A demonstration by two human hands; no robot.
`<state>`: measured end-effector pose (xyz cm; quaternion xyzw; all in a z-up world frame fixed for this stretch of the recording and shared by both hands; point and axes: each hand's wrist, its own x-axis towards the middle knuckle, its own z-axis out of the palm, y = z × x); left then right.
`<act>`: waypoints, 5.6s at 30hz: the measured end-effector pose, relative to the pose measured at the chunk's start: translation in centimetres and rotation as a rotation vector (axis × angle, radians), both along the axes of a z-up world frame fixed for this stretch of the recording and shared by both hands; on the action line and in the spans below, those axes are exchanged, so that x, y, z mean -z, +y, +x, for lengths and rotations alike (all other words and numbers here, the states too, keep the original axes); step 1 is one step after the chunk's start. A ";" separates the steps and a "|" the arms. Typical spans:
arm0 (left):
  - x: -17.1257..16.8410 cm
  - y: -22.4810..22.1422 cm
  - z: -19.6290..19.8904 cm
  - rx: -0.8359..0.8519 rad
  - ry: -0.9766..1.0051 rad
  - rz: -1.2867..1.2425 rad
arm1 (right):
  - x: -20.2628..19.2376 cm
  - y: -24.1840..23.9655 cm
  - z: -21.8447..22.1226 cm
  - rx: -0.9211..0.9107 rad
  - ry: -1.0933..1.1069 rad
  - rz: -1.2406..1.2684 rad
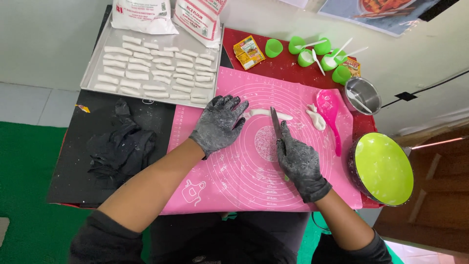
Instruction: Rolling dough into a long cylinder and cutting it into small pieces to make tteok (rice cakes).
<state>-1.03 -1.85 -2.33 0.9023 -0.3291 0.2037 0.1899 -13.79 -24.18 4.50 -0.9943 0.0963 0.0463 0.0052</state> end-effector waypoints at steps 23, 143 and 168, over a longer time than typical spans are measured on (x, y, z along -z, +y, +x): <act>0.4 0.2 0.1 0.044 -0.110 -0.072 | -1.6 2.6 0.7 0.024 0.133 -0.019; -0.6 -4.2 3.7 0.052 0.316 0.219 | 1.3 -4.9 1.0 0.100 -0.225 0.943; -0.9 -3.6 3.0 0.121 0.261 0.146 | 1.3 -5.4 0.9 0.083 -0.290 1.030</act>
